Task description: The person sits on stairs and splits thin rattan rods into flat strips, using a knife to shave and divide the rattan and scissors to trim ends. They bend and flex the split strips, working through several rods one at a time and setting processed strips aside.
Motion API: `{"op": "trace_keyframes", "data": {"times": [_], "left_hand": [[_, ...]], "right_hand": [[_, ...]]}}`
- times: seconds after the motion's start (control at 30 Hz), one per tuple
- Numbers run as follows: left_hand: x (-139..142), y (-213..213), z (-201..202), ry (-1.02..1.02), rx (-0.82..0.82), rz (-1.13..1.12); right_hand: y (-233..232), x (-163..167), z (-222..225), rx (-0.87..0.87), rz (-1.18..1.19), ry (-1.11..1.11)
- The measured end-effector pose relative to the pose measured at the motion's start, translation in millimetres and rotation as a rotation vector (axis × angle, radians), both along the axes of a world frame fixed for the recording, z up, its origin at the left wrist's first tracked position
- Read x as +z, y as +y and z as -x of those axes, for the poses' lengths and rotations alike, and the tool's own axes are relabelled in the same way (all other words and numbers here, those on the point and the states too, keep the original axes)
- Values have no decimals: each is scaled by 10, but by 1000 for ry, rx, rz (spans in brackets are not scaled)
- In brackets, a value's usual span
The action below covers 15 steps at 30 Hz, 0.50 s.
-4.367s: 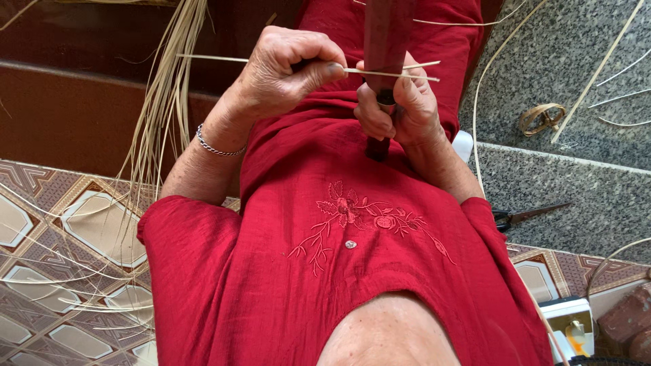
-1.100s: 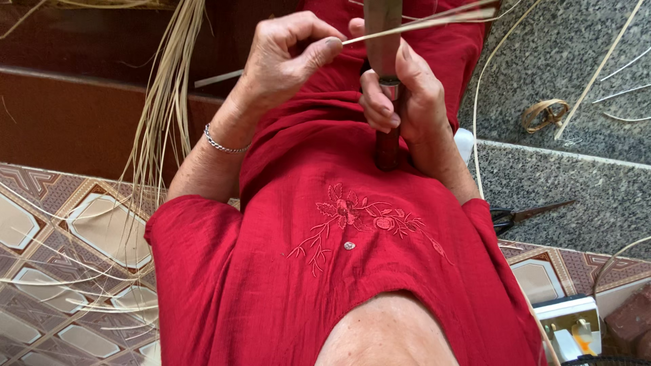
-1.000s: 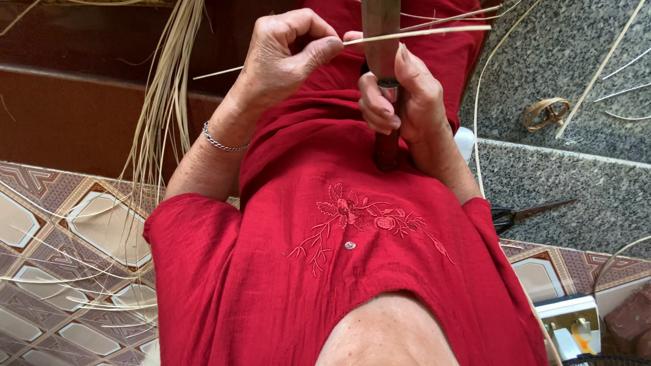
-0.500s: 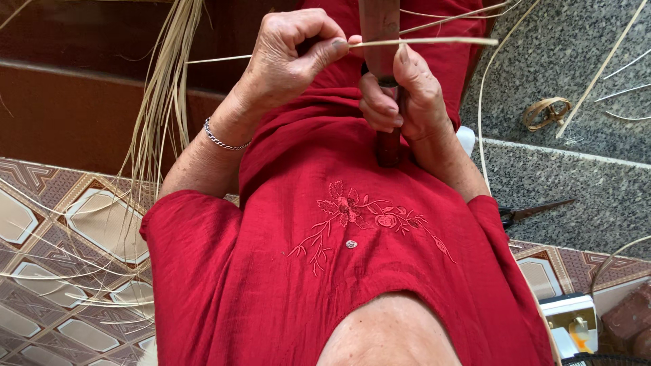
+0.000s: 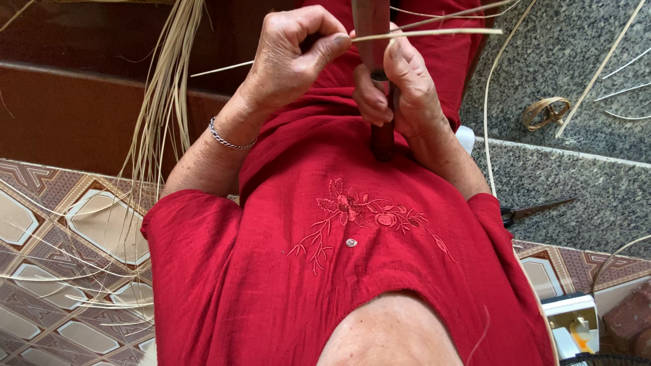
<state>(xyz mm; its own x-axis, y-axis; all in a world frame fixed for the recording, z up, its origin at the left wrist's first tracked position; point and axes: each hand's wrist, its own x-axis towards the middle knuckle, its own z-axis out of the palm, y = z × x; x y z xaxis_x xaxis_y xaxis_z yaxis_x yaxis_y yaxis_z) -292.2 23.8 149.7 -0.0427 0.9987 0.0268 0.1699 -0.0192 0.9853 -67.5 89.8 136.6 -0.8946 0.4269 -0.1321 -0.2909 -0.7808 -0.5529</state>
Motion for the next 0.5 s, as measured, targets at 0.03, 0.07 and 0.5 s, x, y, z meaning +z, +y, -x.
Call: {"op": "trace_keyframes", "data": {"times": [0.03,0.07,0.5], "left_hand": [[-7,2,0,14,8,-4],[-11,9,7,32,17,-10],[-34,82,93,33,-33,80]], "right_hand": [[-1,18,7,-8,-14,-13],[2,37,13,-11,-27,-29],[118,62,-68,108,97,-25]]}}
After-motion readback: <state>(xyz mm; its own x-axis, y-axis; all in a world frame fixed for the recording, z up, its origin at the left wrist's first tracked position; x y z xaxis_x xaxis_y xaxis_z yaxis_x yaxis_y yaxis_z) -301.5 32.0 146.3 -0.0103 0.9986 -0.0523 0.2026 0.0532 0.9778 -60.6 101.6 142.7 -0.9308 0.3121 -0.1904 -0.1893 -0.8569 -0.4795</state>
